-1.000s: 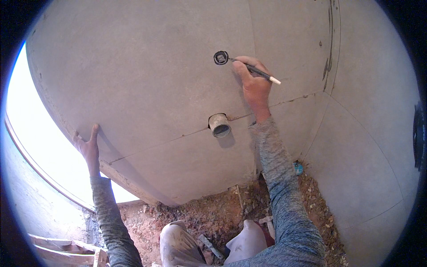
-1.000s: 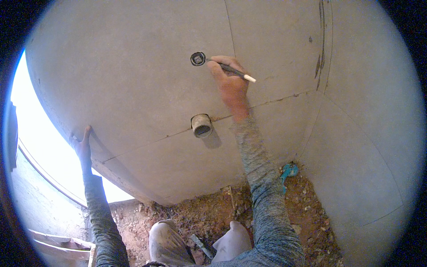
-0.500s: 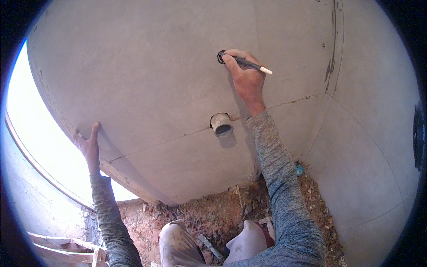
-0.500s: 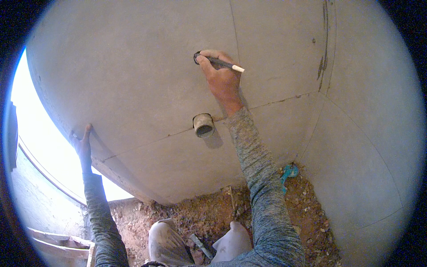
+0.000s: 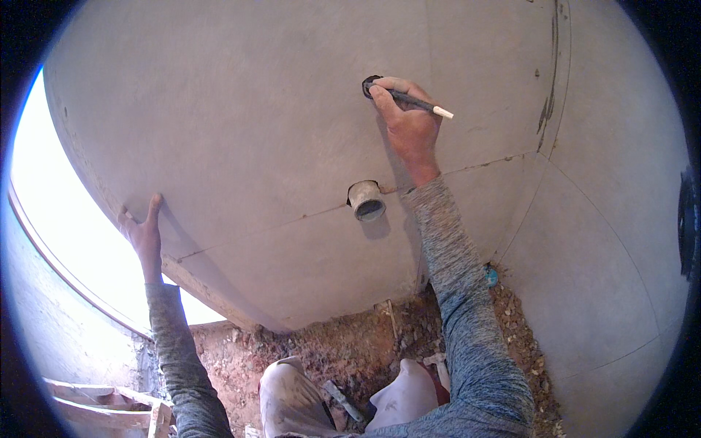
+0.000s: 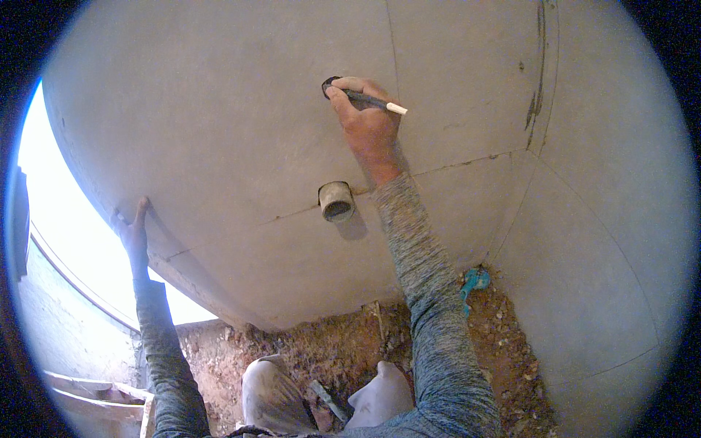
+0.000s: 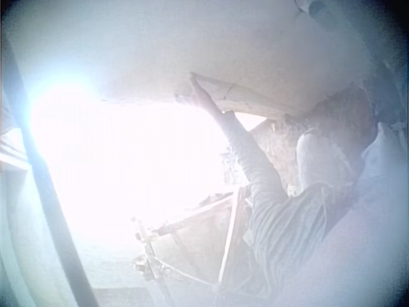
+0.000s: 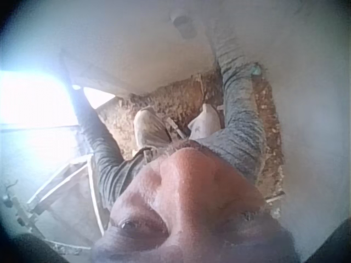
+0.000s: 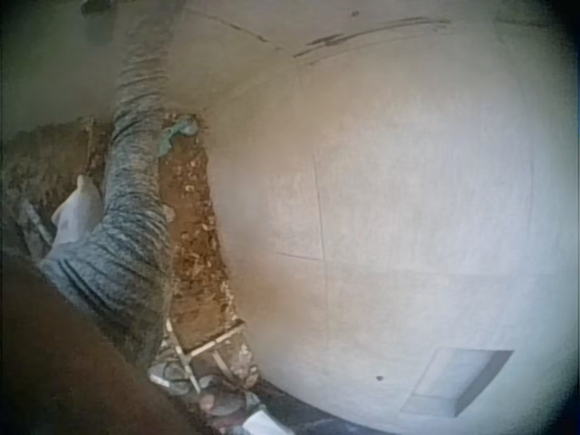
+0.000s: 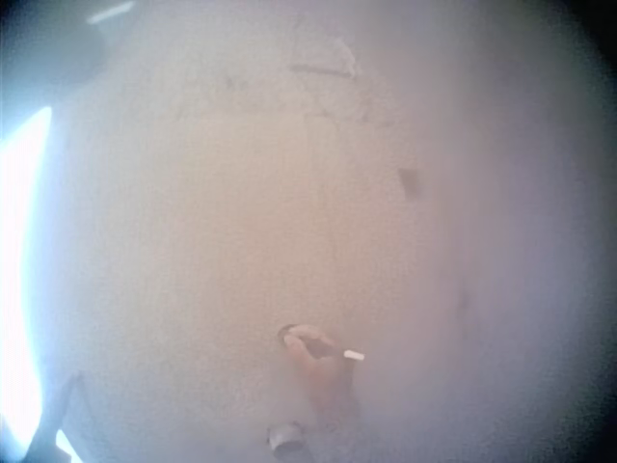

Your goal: The person uses a hammer to knock out a hole in a wall tile, marks the tile with a pencil, and then picks up the tile to carry it across a construction area.

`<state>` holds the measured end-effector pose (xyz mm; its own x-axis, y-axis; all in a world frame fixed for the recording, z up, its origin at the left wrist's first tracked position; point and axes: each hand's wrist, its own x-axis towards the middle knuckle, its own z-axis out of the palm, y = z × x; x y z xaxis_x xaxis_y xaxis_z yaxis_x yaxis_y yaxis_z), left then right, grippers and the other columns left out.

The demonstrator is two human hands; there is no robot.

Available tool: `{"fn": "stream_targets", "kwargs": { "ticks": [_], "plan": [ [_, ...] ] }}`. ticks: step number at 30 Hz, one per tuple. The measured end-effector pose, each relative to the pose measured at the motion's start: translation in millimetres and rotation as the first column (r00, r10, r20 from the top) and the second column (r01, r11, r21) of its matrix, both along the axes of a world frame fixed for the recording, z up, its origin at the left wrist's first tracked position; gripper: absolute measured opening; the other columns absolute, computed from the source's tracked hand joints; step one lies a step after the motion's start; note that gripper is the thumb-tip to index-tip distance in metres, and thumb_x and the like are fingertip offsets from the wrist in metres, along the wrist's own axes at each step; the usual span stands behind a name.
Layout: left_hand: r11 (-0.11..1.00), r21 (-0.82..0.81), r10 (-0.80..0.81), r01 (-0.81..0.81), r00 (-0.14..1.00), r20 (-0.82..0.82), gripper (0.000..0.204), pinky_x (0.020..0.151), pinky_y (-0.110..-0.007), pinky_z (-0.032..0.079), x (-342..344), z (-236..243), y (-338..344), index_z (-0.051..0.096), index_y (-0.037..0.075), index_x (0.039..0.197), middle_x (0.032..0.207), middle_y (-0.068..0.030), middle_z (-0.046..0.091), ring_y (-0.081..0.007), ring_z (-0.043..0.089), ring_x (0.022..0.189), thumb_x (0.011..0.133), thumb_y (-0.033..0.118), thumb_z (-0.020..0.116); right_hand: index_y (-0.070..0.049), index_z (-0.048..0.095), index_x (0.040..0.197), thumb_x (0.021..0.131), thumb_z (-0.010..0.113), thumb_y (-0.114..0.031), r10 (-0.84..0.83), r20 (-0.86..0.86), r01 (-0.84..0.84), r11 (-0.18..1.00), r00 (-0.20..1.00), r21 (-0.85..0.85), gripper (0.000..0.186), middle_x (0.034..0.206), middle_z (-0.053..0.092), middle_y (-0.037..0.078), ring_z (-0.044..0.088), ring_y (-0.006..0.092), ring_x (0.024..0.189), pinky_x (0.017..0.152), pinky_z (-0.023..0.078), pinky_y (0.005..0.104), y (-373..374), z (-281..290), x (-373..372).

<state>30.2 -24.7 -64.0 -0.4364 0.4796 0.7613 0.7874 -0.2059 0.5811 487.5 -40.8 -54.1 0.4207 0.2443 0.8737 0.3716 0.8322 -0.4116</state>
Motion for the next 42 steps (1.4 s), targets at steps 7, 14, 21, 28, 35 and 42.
{"fn": "stream_targets", "kwargs": {
  "ticks": [7, 14, 21, 28, 35, 42],
  "plan": [
    [1.000, 0.000, -0.004, 0.004, 1.000, -0.008, 0.110, 0.102, -0.053, 0.028, -2, 1, 1, 0.025, -0.007, 0.133, 0.131, -0.0322, 0.028, -0.0447, 0.029, 0.125, 0.063, 0.065, 0.070, -0.003, 0.068, 0.083, 0.078, 0.069, -0.012, 0.044, -0.076, -0.043, 0.999, 0.996, 0.021, 0.010, 0.074, 0.066, 0.004, 0.060, 0.0091, 0.065, 0.058, 0.049, 0.0239, -4, 3, -5],
    [1.000, -0.013, -0.007, 0.007, 1.000, 0.001, 0.112, 0.102, -0.056, 0.028, 0, 0, 1, 0.025, -0.007, 0.133, 0.131, -0.0324, 0.027, -0.0451, 0.028, 0.126, 0.062, 0.068, 0.068, -0.004, 0.068, 0.088, 0.080, 0.069, -0.013, -0.043, 0.051, 0.044, 0.999, 0.998, -0.021, 0.012, 0.084, 0.066, 0.006, 0.063, 0.0095, 0.074, 0.064, 0.052, 0.0223, -4, 2, 2],
    [1.000, -0.018, 0.004, -0.004, 1.000, -0.001, 0.111, 0.101, -0.057, 0.027, -1, 1, 1, 0.025, -0.006, 0.133, 0.132, -0.0314, 0.027, -0.0454, 0.026, 0.126, 0.062, 0.068, 0.069, -0.004, 0.068, 0.087, 0.080, 0.069, -0.014, 0.025, 0.051, -0.022, 0.999, 0.998, -0.046, 0.012, 0.085, 0.067, 0.006, 0.062, 0.0098, 0.074, 0.065, 0.051, 0.0229, -5, 1, 5],
    [1.000, -0.002, -0.010, 0.010, 1.000, 0.013, 0.111, 0.102, -0.057, 0.026, -1, 1, 1, 0.025, -0.005, 0.134, 0.131, -0.0314, 0.027, -0.0455, 0.026, 0.127, 0.062, 0.067, 0.069, -0.005, 0.068, 0.087, 0.080, 0.069, -0.014, 0.045, 0.024, -0.043, 0.996, 0.999, -0.077, 0.012, 0.086, 0.067, 0.006, 0.063, 0.0099, 0.074, 0.065, 0.052, 0.0232, -8, 4, 3],
    [1.000, -0.013, 0.014, -0.015, 1.000, -0.009, 0.113, 0.102, -0.056, 0.027, -1, 0, 0, 0.025, -0.005, 0.134, 0.132, -0.0320, 0.026, -0.0457, 0.026, 0.127, 0.061, 0.069, 0.069, -0.006, 0.068, 0.085, 0.079, 0.069, -0.014, -0.036, 0.120, 0.046, 0.995, 0.992, -0.087, 0.011, 0.082, 0.067, 0.003, 0.061, 0.0079, 0.070, 0.063, 0.050, 0.0223, -7, 2, 9],
    [1.000, -0.014, 0.003, -0.002, 1.000, 0.014, 0.113, 0.102, -0.055, 0.027, 2, 1, -2, 0.025, -0.006, 0.134, 0.132, -0.0318, 0.027, -0.0449, 0.026, 0.127, 0.061, 0.069, 0.069, -0.005, 0.068, 0.084, 0.079, 0.069, -0.014, -0.026, 0.118, 0.038, 0.994, 0.993, -0.103, 0.010, 0.080, 0.066, 0.002, 0.061, 0.0073, 0.070, 0.062, 0.049, 0.0222, -8, 3, 10]
  ]
}}
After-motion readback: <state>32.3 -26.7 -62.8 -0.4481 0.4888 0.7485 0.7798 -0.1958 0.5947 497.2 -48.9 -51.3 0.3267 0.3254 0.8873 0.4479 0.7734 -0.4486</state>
